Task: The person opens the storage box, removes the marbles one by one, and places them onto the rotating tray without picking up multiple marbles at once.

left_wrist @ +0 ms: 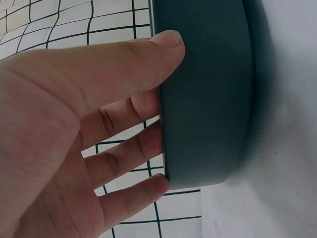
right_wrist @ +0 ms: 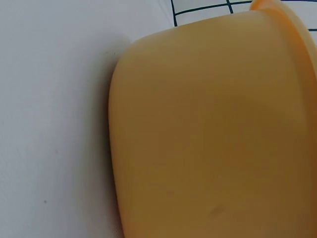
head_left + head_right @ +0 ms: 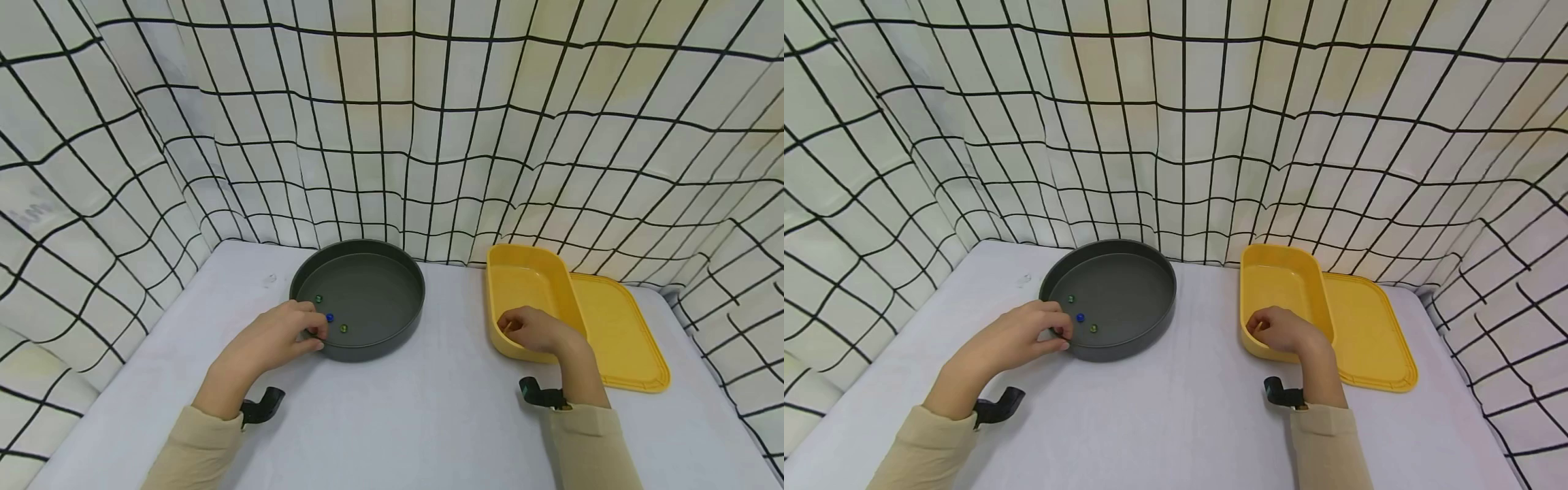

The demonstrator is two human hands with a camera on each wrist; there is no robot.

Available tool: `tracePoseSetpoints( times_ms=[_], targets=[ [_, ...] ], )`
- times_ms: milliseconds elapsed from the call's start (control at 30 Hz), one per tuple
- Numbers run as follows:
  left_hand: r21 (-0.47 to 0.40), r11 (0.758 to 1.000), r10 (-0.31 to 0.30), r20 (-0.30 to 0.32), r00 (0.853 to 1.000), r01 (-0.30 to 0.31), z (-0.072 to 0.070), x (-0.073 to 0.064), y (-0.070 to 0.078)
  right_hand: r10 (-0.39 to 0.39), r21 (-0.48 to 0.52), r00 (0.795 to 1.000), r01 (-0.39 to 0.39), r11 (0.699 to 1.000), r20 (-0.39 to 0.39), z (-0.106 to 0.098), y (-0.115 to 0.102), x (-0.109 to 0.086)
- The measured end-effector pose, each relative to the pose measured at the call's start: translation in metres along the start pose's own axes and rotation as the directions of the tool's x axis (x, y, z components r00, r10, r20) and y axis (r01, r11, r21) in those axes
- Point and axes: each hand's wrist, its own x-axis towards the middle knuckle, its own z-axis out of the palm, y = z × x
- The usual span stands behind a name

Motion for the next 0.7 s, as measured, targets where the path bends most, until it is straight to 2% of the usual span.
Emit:
tracePoseSetpoints(
  times_ms=[700],
  targets=[
    [0.013,1.0,-0.004,-0.007,1.0,0.004,0.0013,0.0009,0.0007,0.058,-0.002,0.998,-0.058,0.998,-0.023,0.0036,-0.0028,0.0008]
  ],
)
